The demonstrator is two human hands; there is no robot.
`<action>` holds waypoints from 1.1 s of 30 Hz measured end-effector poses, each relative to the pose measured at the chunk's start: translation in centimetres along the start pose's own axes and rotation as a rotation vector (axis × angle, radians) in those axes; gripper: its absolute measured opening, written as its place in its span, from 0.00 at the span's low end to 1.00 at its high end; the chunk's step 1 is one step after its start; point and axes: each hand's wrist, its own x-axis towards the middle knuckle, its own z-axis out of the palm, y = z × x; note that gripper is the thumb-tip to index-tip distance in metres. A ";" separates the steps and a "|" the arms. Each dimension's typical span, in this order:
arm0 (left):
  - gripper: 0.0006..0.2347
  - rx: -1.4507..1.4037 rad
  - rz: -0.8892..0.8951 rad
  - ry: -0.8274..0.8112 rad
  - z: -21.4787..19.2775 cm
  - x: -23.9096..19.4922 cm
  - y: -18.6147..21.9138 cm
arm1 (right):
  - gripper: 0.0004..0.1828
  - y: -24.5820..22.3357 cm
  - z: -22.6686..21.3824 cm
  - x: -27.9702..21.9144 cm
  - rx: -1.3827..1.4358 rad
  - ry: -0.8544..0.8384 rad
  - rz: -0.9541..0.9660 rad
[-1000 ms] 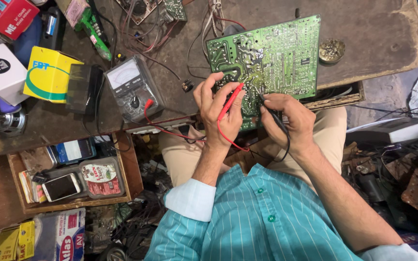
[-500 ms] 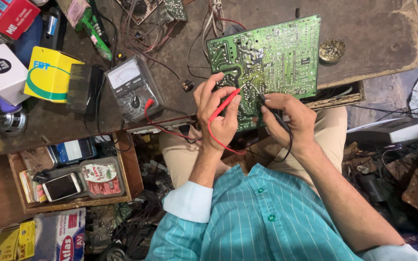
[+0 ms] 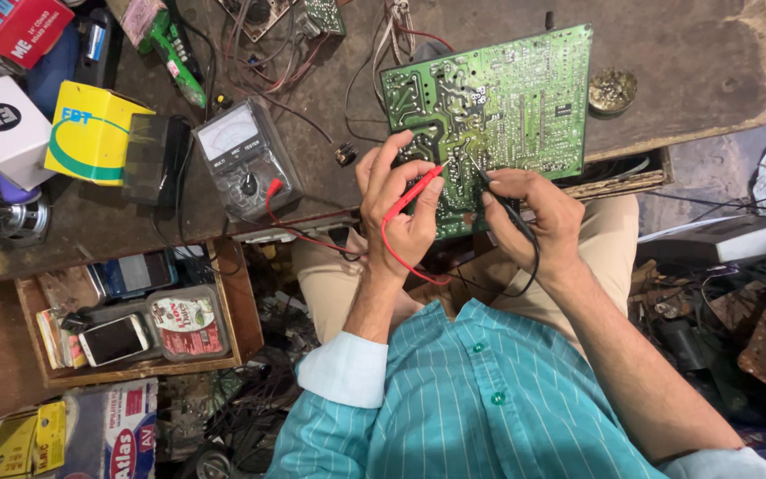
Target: The person uses a multimeter to test points on a green circuit board, then uses a soldering iron to touch and reflow solder joints on the board. The board remains on the workbench throughout.
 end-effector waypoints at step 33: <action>0.06 0.025 -0.005 0.004 0.0 0.3 0.5 | 0.10 0.1 -0.7 0.7 0.011 -0.077 0.023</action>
